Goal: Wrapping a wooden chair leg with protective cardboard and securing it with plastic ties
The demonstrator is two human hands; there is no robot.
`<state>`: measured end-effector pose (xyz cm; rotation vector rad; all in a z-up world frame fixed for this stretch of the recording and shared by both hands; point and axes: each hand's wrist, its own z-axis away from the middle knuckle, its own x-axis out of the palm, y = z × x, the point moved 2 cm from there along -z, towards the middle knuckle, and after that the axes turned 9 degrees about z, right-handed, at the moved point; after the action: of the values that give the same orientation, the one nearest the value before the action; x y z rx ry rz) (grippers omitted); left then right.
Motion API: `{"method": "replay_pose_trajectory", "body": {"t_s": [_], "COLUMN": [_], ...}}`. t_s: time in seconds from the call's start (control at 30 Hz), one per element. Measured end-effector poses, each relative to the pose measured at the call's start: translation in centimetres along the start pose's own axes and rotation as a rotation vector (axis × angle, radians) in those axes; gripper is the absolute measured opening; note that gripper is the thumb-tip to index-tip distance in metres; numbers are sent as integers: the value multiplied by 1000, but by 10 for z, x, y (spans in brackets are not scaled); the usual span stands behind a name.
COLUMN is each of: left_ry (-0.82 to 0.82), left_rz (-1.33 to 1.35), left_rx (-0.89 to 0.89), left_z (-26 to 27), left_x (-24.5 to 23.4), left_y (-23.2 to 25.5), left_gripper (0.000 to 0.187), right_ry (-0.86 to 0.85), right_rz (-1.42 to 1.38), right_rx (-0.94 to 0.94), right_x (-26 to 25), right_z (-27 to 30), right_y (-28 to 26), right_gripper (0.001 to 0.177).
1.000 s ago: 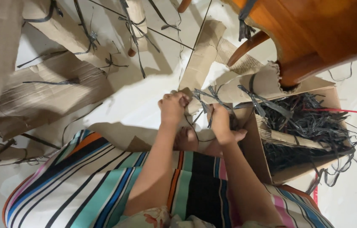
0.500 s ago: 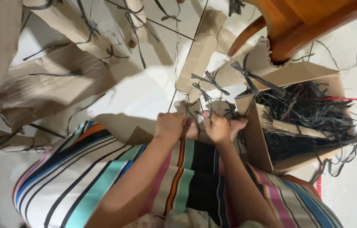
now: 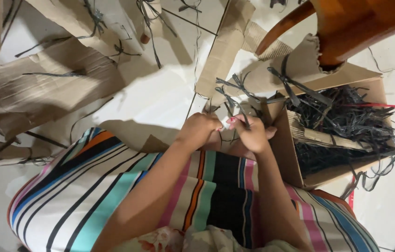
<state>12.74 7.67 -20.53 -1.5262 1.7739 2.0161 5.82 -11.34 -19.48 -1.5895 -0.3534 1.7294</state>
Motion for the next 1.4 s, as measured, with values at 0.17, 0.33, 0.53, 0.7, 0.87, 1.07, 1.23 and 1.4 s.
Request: {"method": "replay_pose_trajectory", "body": {"t_s": [0.17,0.33,0.53,0.7,0.87,1.07,1.23,1.4], "left_ry": [32,-46,-55,-61,-43,-23,-60,-115], "left_rz": [-80,-20,193,308,313,337,356,288], "left_rx": [2,-216,-360,-427,-433,-466,-491,-452], "left_z": [-12,-12,-18,-15,-17,-17,-16,-14], "left_x": [38,6,20,2,-6,-9,-4,-7], "left_y": [-27,-9,-24,-19,-16,-19,-19,-16], "left_gripper": [13,10,26,25,13,8,24,31], "right_ry": [-87,-110,-61,131,246,331,359,319], "right_rz": [-328,-397,-296,74,148,207,76,-85], "right_rx": [125,117,54,-62,-132,-149,-82,-7], "right_x": [4,31,25,32,44,43,50,66], "right_z": [5,1,4,7,6,11,10,7], "right_y": [-29,4,-17,-14,-2,-23,-19,-9], "right_gripper": [11,9,11,10,13,13,18,19]}}
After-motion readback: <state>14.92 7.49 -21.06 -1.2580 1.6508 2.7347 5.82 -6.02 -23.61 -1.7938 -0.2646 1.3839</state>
